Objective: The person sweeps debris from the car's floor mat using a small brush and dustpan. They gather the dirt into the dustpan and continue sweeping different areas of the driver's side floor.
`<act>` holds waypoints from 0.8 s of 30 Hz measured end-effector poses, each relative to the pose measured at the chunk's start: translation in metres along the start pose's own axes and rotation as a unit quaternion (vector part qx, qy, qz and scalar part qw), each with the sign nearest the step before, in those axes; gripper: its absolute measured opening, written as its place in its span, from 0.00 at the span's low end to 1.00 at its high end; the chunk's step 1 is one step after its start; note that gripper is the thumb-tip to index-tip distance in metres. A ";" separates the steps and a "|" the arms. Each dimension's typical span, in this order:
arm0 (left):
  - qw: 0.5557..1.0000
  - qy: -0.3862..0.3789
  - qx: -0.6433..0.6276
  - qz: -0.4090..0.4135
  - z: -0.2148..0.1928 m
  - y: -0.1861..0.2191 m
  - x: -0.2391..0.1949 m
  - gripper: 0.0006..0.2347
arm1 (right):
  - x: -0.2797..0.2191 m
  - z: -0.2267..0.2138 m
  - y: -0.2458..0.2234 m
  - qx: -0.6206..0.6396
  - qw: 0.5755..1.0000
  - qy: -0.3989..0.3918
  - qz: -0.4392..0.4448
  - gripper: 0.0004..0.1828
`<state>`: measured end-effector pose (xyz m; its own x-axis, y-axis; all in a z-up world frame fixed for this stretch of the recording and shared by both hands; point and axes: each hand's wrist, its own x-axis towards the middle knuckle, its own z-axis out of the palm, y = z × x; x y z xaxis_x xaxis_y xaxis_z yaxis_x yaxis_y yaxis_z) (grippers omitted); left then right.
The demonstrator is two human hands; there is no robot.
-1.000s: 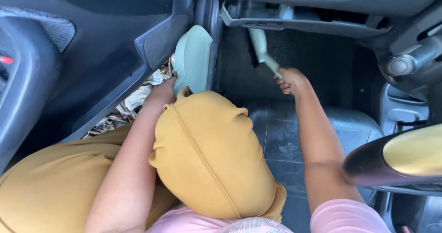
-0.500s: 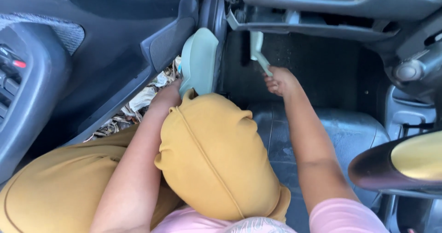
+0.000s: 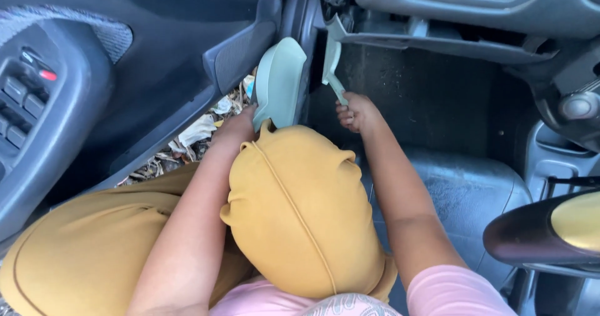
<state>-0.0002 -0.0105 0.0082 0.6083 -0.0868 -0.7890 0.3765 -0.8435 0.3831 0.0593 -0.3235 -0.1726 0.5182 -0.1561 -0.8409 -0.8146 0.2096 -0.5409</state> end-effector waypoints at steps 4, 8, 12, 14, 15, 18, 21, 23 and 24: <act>1.000 0.004 -0.008 0.022 -0.004 -0.005 -0.002 0.29 | 0.045 -0.011 -0.009 0.028 0.999 -0.029 0.023 0.18; 0.999 0.018 -0.017 0.028 -0.005 -0.006 -0.008 0.29 | 0.056 -0.014 -0.020 0.046 0.998 0.041 -0.021 0.19; 1.000 -0.001 0.011 0.014 -0.003 -0.001 -0.010 0.29 | 0.025 -0.012 -0.012 0.083 0.996 0.029 -0.020 0.18; 0.999 0.006 -0.008 0.036 -0.007 0.001 -0.009 0.29 | 0.015 -0.005 -0.018 0.037 0.998 -0.054 -0.012 0.17; 0.999 0.008 -0.009 0.036 -0.001 -0.004 -0.003 0.29 | 0.027 -0.006 -0.010 0.037 0.998 -0.055 -0.014 0.17; 1.000 0.010 -0.019 0.009 0.003 -0.009 0.003 0.34 | 0.080 -0.010 -0.003 -0.018 1.000 0.005 -0.010 0.19; 0.999 0.030 -0.034 0.014 -0.003 -0.008 -0.009 0.30 | 0.120 -0.014 -0.014 0.016 0.998 0.052 -0.044 0.20; 0.998 0.041 -0.034 0.023 0.003 -0.015 0.003 0.29 | 0.098 -0.002 -0.030 0.010 0.995 0.067 -0.070 0.20; 0.998 0.041 -0.034 0.023 0.003 -0.012 0.006 0.29 | 0.097 0.006 -0.036 0.009 0.995 0.067 -0.069 0.20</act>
<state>-0.0036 -0.0024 -0.0025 0.6797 -0.0783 -0.7293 0.3926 -0.8010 0.4519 0.1411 -0.3405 -0.2349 0.5847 -0.3121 -0.7488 -0.7322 0.1945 -0.6527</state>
